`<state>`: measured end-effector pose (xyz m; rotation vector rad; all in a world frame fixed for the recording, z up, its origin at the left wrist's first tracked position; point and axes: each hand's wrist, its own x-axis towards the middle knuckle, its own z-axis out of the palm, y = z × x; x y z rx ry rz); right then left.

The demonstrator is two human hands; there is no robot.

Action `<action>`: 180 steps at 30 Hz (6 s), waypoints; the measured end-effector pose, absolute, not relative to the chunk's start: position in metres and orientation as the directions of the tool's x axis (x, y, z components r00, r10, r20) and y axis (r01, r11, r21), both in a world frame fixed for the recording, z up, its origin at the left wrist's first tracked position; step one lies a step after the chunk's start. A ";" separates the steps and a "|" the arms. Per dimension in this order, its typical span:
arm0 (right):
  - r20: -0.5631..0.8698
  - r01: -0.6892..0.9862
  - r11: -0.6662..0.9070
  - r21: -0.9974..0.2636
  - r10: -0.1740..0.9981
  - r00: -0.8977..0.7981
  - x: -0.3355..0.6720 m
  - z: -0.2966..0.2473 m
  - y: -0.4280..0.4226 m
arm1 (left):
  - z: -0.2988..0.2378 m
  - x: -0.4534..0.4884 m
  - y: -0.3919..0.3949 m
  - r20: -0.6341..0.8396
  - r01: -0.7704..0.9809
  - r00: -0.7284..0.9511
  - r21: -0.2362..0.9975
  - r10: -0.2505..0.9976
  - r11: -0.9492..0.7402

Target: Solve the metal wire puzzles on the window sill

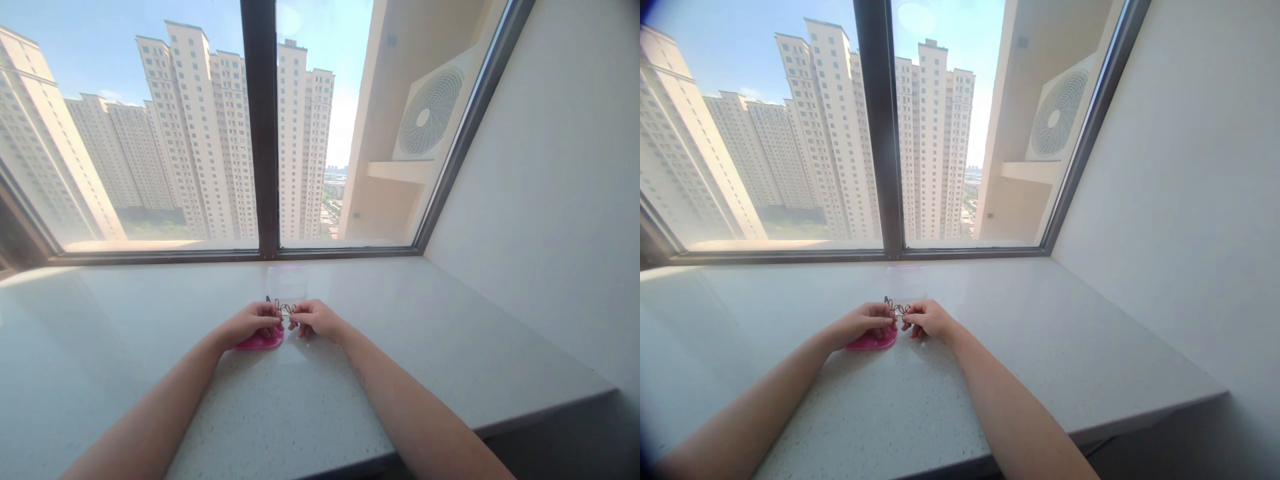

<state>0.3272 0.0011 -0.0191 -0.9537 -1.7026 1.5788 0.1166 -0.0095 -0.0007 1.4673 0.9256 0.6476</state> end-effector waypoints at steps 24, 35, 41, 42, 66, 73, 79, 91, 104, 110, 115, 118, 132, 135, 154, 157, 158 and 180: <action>-0.037 0.094 0.015 -0.995 0.848 -0.529 0.328 -0.017 -0.001 | 0.003 0.118 -0.012 -0.135 0.171 0.538 0.984 0.832 0.049; -0.028 0.089 0.020 -0.996 0.862 -0.506 0.329 -0.014 -0.003 | 0.001 0.118 -0.011 -0.117 0.197 0.510 0.980 0.852 0.017; -0.014 0.004 -0.014 -1.000 0.866 -0.501 0.330 -0.014 -0.001 | 0.007 0.121 -0.015 -0.114 0.196 0.462 0.980 0.879 0.024; -0.010 -0.017 -0.022 -1.000 0.870 -0.494 0.330 -0.014 -0.001 | 0.008 0.121 -0.015 -0.116 0.181 0.458 0.983 0.881 0.035; 0.061 -0.212 -0.035 -0.977 0.899 -0.433 0.326 -0.008 -0.007 | 0.016 0.127 -0.019 -0.109 0.073 0.357 0.993 0.928 0.089; 0.040 -0.237 -0.066 -0.969 0.908 -0.416 0.325 -0.006 -0.009 | 0.016 0.129 -0.021 -0.136 0.038 0.358 0.991 0.924 0.131; 0.048 -0.235 -0.061 -0.970 0.902 -0.429 0.324 -0.004 -0.009 | 0.017 0.131 -0.022 -0.068 0.111 0.321 0.993 0.945 0.033; -0.034 -0.229 -0.140 -0.963 0.910 -0.413 0.329 -0.007 -0.006 | 0.018 0.130 -0.022 -0.008 0.199 0.341 0.978 0.940 -0.064; -0.096 -0.407 -0.288 -0.867 0.897 -0.431 0.333 -0.005 -0.002 | 0.024 0.132 -0.025 -0.077 0.170 0.283 0.985 0.956 0.029; -0.071 -0.448 -0.290 -0.845 0.893 -0.445 0.334 -0.005 -0.002 | 0.024 0.132 -0.026 -0.088 0.161 0.271 0.986 0.959 0.045; -0.046 -0.448 -0.280 -0.849 0.884 -0.465 0.334 -0.008 -0.001 | 0.025 0.134 -0.027 -0.082 0.159 0.277 0.987 0.957 0.039; -0.047 -0.442 -0.272 -0.855 0.888 -0.457 0.334 -0.009 0.000 | 0.026 0.134 -0.027 -0.085 0.158 0.272 0.986 0.958 0.043; -0.033 -0.393 -0.242 -0.887 0.883 -0.469 0.335 -0.007 -0.002 | 0.022 0.134 -0.026 -0.078 0.141 0.294 0.989 0.953 0.037; -0.027 -0.381 -0.232 -0.895 0.881 -0.473 0.335 -0.006 -0.003 | 0.019 0.132 -0.024 -0.070 0.138 0.301 0.990 0.951 0.030; -0.041 -0.352 -0.227 -0.908 0.885 -0.465 0.336 -0.009 -0.002 | 0.020 0.133 -0.024 -0.083 0.140 0.284 0.989 0.955 0.045; -0.039 -0.342 -0.223 -0.913 0.882 -0.469 0.336 -0.010 -0.001 | 0.021 0.133 -0.024 -0.082 0.139 0.287 0.989 0.954 0.043; -0.041 -0.336 -0.222 -0.915 0.881 -0.471 0.336 -0.010 -0.001 | 0.021 0.134 -0.025 -0.084 0.141 0.287 0.989 0.954 0.045; -0.062 -0.258 -0.197 -0.946 0.889 -0.453 0.331 -0.010 -0.006 | 0.026 0.134 -0.026 0.029 0.244 0.257 0.965 0.966 -0.094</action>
